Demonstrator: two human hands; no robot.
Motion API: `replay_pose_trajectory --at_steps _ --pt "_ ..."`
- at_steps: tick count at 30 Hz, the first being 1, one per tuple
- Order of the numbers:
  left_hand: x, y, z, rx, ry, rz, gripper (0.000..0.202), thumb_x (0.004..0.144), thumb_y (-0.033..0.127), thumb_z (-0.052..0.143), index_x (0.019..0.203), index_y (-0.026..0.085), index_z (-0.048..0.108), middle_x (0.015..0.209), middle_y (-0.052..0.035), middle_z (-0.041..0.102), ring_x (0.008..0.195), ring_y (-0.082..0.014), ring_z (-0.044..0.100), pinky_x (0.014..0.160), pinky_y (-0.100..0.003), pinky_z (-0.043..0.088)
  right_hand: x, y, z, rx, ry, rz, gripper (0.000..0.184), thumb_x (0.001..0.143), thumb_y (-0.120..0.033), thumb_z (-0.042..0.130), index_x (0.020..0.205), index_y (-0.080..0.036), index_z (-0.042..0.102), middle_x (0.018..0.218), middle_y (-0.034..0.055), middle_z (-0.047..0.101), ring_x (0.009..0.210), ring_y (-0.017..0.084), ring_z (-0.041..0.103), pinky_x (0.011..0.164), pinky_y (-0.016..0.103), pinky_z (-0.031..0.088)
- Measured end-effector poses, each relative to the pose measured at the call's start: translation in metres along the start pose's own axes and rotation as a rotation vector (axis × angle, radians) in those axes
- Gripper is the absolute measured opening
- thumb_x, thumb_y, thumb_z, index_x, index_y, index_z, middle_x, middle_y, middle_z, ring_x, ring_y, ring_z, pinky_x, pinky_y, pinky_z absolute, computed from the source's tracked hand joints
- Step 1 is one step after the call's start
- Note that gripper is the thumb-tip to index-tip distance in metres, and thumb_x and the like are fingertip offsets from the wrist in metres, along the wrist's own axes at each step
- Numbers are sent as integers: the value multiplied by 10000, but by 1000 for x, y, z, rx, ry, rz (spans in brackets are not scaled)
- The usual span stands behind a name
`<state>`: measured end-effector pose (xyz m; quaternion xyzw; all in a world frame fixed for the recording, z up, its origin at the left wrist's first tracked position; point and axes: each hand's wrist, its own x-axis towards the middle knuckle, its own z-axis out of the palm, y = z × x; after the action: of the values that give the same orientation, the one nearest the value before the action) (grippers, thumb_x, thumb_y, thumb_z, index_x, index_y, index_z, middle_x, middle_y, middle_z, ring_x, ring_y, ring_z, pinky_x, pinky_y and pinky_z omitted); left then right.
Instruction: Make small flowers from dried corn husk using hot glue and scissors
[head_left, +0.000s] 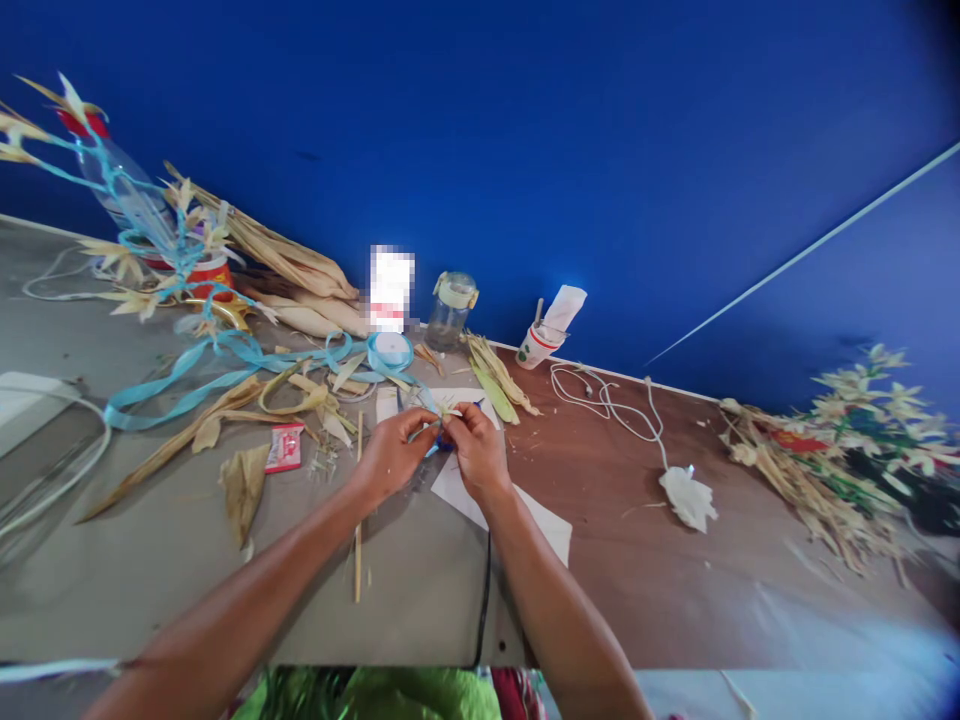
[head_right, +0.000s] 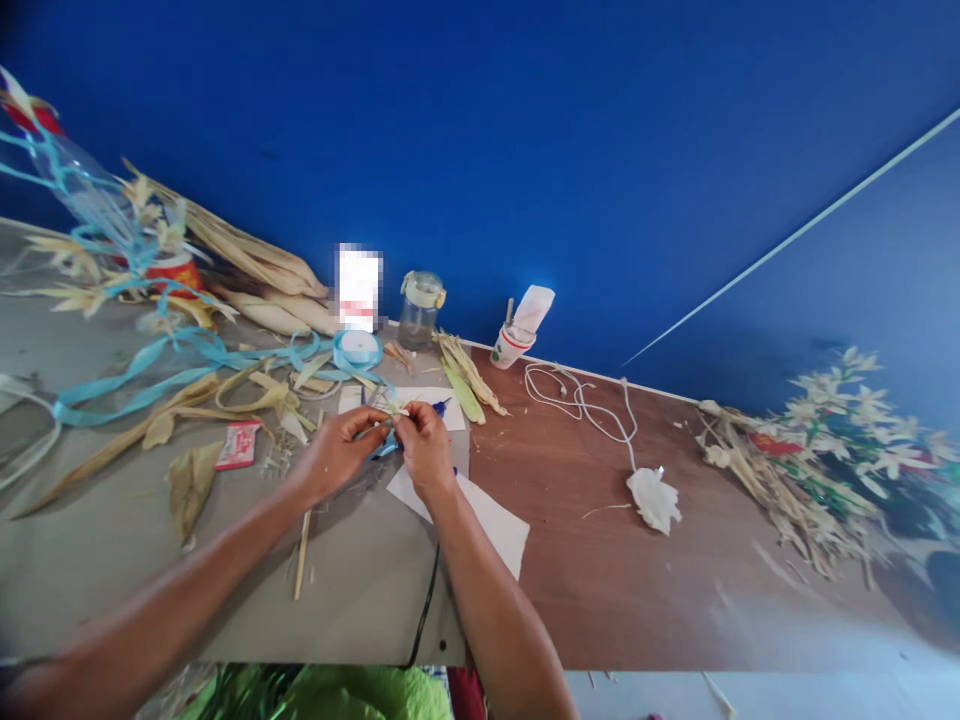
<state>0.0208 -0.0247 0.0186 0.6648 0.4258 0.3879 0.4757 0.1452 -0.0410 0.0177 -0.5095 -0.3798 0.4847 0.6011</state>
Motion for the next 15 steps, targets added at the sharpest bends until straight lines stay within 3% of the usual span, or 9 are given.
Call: replay_pose_trajectory --at_steps 4,10,15 --pt "-4 5 2 160 29 41 232 784 211 475 904 165 668 814 -24 685 718 -151 590 671 -245 415 0 3 2 -37 32 -22 122 670 -264 581 712 -184 499 580 -68 454 535 86 388 536 230 323" --pt "-4 5 5 132 55 50 229 802 246 485 906 171 674 852 -38 690 766 -164 594 704 -258 418 0 5 3 -30 77 -55 151 641 -241 624 727 -192 510 615 -66 469 559 88 406 551 229 333" --pt "-4 3 8 103 89 23 181 783 262 526 824 176 680 777 -33 677 740 -170 580 687 -266 413 1 3 2 154 49 59 182 589 -199 682 690 -190 531 565 -74 486 514 78 414 534 226 322"
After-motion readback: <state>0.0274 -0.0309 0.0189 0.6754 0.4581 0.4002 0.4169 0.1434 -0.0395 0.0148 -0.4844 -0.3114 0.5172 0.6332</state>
